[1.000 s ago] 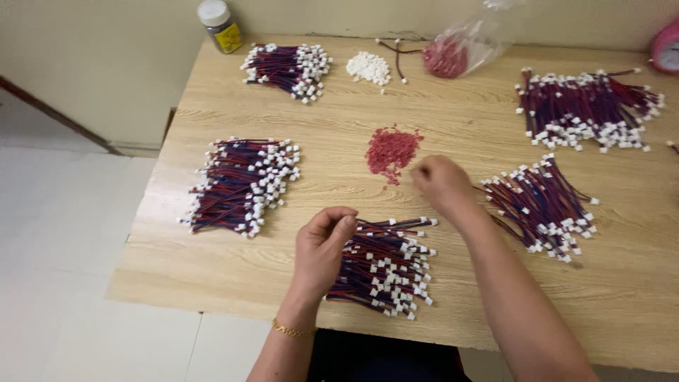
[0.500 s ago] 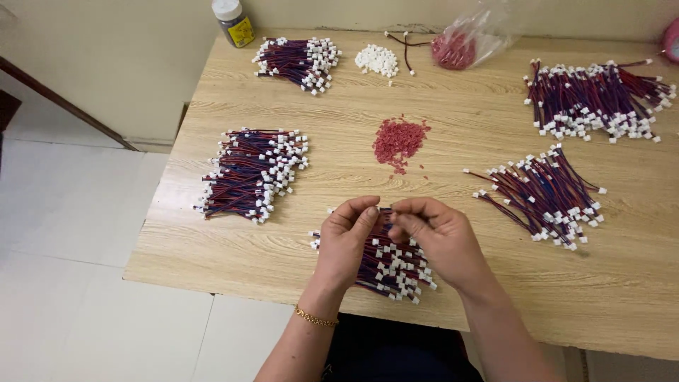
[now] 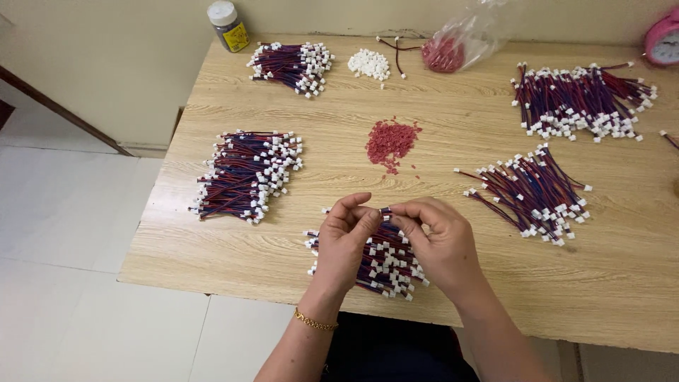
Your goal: The person repeatedly picks up thin dark cords with white tips and threads small red beads onto them by hand. The person places each completed cord onto a growing pile on the table. The person also handles small white beads and a plastic bag containing red beads.
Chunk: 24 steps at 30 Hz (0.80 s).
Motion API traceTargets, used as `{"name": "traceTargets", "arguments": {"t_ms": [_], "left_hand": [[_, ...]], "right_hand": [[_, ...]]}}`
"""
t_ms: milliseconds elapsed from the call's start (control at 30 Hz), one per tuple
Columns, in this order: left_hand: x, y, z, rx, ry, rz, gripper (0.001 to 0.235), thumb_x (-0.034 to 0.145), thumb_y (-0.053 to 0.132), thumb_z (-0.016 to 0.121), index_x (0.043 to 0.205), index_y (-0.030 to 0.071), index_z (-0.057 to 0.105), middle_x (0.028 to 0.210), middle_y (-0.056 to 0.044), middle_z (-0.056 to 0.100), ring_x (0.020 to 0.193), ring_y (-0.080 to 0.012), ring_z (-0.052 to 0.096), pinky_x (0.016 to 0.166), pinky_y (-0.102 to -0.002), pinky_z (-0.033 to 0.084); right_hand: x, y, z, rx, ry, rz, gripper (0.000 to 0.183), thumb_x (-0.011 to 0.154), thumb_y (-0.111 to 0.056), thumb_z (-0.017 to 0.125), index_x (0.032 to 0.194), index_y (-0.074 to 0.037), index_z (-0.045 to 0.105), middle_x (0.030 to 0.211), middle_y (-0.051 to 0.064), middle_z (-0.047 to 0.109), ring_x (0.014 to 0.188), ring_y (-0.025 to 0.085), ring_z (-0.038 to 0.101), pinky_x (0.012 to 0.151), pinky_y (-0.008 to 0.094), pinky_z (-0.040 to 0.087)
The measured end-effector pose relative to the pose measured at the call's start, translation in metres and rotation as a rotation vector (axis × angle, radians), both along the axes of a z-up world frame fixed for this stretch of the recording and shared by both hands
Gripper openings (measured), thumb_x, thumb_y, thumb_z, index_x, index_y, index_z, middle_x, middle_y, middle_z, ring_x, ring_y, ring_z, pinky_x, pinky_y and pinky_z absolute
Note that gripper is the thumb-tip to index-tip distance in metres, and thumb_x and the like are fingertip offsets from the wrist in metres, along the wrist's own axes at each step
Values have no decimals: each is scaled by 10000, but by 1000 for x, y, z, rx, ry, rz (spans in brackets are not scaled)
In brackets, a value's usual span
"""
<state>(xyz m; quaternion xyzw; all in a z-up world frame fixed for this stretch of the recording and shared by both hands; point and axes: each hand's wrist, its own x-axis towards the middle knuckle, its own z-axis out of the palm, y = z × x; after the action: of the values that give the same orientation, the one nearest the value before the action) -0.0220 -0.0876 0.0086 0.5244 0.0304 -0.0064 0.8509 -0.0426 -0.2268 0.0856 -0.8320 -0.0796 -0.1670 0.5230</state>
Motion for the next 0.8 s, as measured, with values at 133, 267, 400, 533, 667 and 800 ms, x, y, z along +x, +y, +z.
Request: {"name": "traceTargets", "arguments": {"t_ms": [133, 267, 400, 533, 667, 800], "left_hand": [[-1, 0, 2, -3, -13, -17, 336, 866, 25, 698, 1190, 11, 606, 799, -80, 670, 764, -110, 631, 703, -229, 535], [-3, -1, -3, -26, -21, -36, 339, 874, 4, 677, 1203, 5, 594, 802, -98, 683, 779, -138, 658, 708, -237, 546], [-3, -2, -5, -44, -25, -59, 317, 882, -9, 654, 1192, 7, 588, 816, -115, 704, 815, -179, 706, 722, -234, 559], [-2, 4, -6, -24, -14, -95, 342, 863, -22, 669, 1196, 7, 601, 773, -86, 667, 792, -165, 683, 729, -255, 548], [1, 8, -4, -42, -7, -116, 341, 857, -35, 673, 1190, 4, 610, 755, -96, 665, 812, -187, 696, 774, -288, 555], [2, 10, -6, -69, 9, -150, 334, 853, -35, 676, 1180, -4, 619, 746, -92, 656, 859, -217, 709, 832, -335, 561]], "right_hand": [[6, -5, -9, -232, -187, -19, 82, 809, -120, 764, 883, -155, 755, 809, 36, 659, 794, 246, 595, 763, 366, 464], [6, -3, -10, -213, -153, -4, 75, 818, -132, 759, 875, -181, 766, 842, 13, 644, 877, 211, 577, 819, 351, 442], [6, 1, -15, -36, 38, 52, 70, 832, -78, 735, 880, -118, 766, 839, 70, 667, 822, 213, 624, 802, 377, 488], [11, -2, -23, 46, 96, 90, 139, 797, -64, 756, 934, -89, 751, 814, 94, 689, 791, 208, 656, 752, 361, 515], [11, -1, -24, 75, 105, 94, 119, 779, -30, 762, 892, -64, 757, 788, 90, 694, 744, 188, 667, 706, 334, 526], [11, 1, -17, 103, 123, 115, 114, 777, -34, 765, 880, -81, 774, 760, 74, 685, 710, 154, 640, 668, 313, 517]]}}
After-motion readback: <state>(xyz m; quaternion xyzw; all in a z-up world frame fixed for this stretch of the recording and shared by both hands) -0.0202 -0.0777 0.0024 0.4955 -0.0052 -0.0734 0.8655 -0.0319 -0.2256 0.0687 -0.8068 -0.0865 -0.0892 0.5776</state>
